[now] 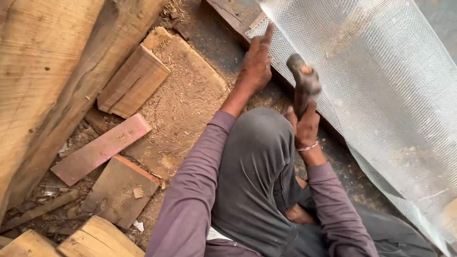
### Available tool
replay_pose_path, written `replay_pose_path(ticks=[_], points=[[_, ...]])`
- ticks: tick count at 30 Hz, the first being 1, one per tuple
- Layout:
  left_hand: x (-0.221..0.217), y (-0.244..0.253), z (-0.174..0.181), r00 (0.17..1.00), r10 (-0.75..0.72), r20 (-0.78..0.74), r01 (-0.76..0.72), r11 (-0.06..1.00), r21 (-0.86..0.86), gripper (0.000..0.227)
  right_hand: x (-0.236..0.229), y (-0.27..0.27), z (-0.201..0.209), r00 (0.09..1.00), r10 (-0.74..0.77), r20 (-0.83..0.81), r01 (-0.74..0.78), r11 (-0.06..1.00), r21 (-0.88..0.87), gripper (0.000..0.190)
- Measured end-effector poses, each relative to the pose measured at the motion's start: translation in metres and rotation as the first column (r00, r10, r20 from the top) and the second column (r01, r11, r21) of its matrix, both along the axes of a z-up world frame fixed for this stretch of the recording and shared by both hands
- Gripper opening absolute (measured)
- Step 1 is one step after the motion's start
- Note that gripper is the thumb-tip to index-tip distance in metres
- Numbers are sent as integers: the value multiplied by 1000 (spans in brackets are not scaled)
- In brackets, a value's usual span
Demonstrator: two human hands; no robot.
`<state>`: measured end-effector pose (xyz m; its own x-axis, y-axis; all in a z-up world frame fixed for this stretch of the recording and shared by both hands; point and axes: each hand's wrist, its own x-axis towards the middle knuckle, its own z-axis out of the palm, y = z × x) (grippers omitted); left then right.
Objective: Attaching a roll of wire mesh to a wooden frame using a hammer and small nails.
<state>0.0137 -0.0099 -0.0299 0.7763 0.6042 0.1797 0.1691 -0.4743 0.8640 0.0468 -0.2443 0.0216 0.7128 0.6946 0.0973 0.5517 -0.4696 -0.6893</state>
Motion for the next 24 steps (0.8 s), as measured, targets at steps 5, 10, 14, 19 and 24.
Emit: replay_pose_path(ticks=[5, 10, 14, 19, 24], points=[[0, 1, 7, 1000, -15, -12, 14, 999, -39, 97, 6, 17, 1, 998, 40, 41, -35, 991, -129, 52], [-1, 2, 8, 998, 4, 67, -2, 999, -39, 99, 1, 3, -14, 996, 70, 49, -77, 983, 165, 49], [0, 2, 7, 996, 10, 88, -11, 1000, 9, 98, 10, 12, -10, 1000, -26, -11, 25, 997, -68, 54], [2, 0, -1, 987, 44, 153, -48, 999, 23, 97, -2, 4, 5, 998, 28, 51, -28, 1000, 3, 54], [1, -1, 0, 996, 12, 90, -17, 998, 57, 94, 14, 4, -15, 995, -81, -57, 62, 959, -275, 51]])
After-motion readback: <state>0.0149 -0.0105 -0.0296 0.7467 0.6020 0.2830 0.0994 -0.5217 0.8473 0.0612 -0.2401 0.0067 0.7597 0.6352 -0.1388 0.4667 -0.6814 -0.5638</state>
